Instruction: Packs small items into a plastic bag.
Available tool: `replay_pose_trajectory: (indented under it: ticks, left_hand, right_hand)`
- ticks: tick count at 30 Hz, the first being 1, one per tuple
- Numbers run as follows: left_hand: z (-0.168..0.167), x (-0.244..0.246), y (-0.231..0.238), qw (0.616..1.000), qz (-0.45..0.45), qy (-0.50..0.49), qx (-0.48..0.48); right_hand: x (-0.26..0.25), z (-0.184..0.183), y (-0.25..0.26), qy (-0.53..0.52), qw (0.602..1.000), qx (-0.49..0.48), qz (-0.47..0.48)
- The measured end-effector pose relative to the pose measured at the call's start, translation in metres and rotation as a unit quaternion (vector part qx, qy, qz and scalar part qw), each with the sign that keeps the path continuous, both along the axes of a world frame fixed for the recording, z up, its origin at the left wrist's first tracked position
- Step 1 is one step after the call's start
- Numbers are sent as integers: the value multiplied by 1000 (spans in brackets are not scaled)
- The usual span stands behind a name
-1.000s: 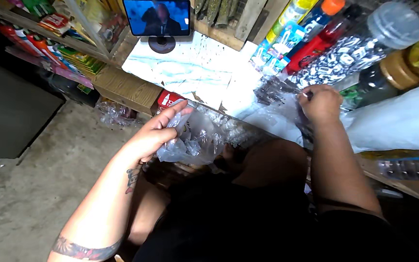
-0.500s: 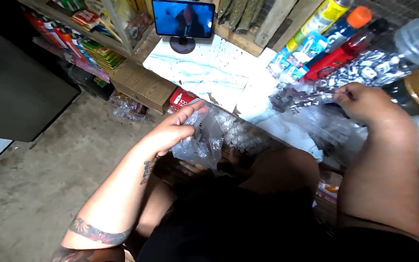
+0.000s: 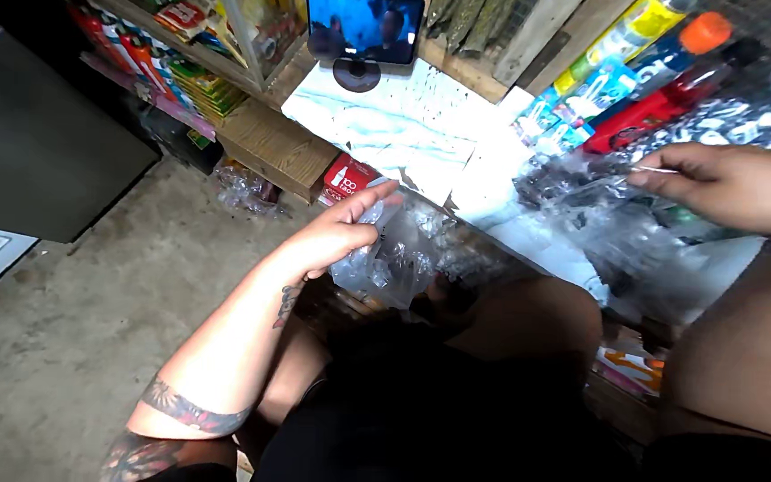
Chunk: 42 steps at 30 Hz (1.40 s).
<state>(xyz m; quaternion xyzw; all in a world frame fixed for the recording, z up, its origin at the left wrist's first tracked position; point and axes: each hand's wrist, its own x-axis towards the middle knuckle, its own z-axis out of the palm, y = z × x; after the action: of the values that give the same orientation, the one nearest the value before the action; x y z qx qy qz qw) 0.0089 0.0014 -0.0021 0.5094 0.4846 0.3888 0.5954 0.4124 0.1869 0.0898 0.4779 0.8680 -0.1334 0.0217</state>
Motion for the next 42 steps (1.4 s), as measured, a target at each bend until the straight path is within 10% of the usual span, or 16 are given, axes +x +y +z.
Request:
replay_pose_trajectory:
  ticks: [12,26,35,42]
  left_hand:
    - [-2,0,1,1000,-3,1,2]
    - [0,0,3,1000,-9,3,3]
    - [-2,1,4,1000,-13,4,12]
    - [-3,-3,2,1000,-9,-2,16]
  right_hand:
    - [-139,-24,-57,45,969,-45,237]
    - [-248,-117,-103,-234,949,-136,162]
    - [-239,-118,-102,-93,959,-168,210]
    - [-131,-89,-47,142,959,-71,234]
